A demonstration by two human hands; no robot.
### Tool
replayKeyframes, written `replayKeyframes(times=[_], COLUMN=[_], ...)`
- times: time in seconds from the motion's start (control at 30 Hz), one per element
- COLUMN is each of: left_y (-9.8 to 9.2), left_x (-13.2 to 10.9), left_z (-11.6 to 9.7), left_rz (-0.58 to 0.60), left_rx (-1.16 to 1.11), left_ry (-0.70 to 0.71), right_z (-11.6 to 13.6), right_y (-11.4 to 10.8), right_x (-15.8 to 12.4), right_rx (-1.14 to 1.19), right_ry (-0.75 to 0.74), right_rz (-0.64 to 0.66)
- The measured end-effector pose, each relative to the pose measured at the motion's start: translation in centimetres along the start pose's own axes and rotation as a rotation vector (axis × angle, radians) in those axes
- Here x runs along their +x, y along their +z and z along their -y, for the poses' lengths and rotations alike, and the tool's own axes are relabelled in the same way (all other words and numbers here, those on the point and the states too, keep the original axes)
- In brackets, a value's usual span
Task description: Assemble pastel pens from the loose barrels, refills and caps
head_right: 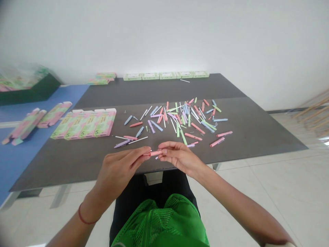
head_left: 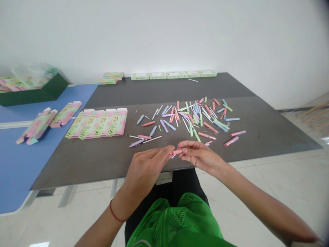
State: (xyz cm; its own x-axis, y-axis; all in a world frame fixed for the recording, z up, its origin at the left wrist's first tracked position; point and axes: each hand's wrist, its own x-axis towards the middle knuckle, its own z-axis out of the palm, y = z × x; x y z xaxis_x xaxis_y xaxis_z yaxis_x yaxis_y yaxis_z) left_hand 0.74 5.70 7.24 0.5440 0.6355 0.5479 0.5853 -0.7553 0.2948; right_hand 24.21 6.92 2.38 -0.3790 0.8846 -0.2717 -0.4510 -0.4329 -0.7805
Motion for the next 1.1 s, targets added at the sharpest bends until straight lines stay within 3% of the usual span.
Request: replayKeyframes(times=[0.53, 0.73, 0.9, 1.0, 1.1], left_y=[0.3, 0.5, -0.2, -1.0, -1.4], left_x=[0.1, 0.2, 0.0, -0.6, -1.8], left_z=[-1.0, -1.1, -1.5, -1.1, 0.6], left_rz=[-0.087, -0.117, -0.137, -0.148, -0.134], left_rx=[-0.19, -0.255, -0.258, -0.244, -0.105], left_ry=[0.074, 0.042, 0.056, 0.006, -0.113], right_z=[-0.8, -0.9, -1.0, -0.8, -0.6], right_y=[0.3, 0.8, 1.0, 1.2, 1.2], right_x=[-0.1, -0.1, -0.1, -0.2, -0.3], right_rx=[0.125, 0.16, 0.159, 0.141, 0.152], right_ry=[0.027, 0.045, 0.079, 0.092, 0.106], right_rz=[0.098, 0.151, 0.171, 0.166, 0.149])
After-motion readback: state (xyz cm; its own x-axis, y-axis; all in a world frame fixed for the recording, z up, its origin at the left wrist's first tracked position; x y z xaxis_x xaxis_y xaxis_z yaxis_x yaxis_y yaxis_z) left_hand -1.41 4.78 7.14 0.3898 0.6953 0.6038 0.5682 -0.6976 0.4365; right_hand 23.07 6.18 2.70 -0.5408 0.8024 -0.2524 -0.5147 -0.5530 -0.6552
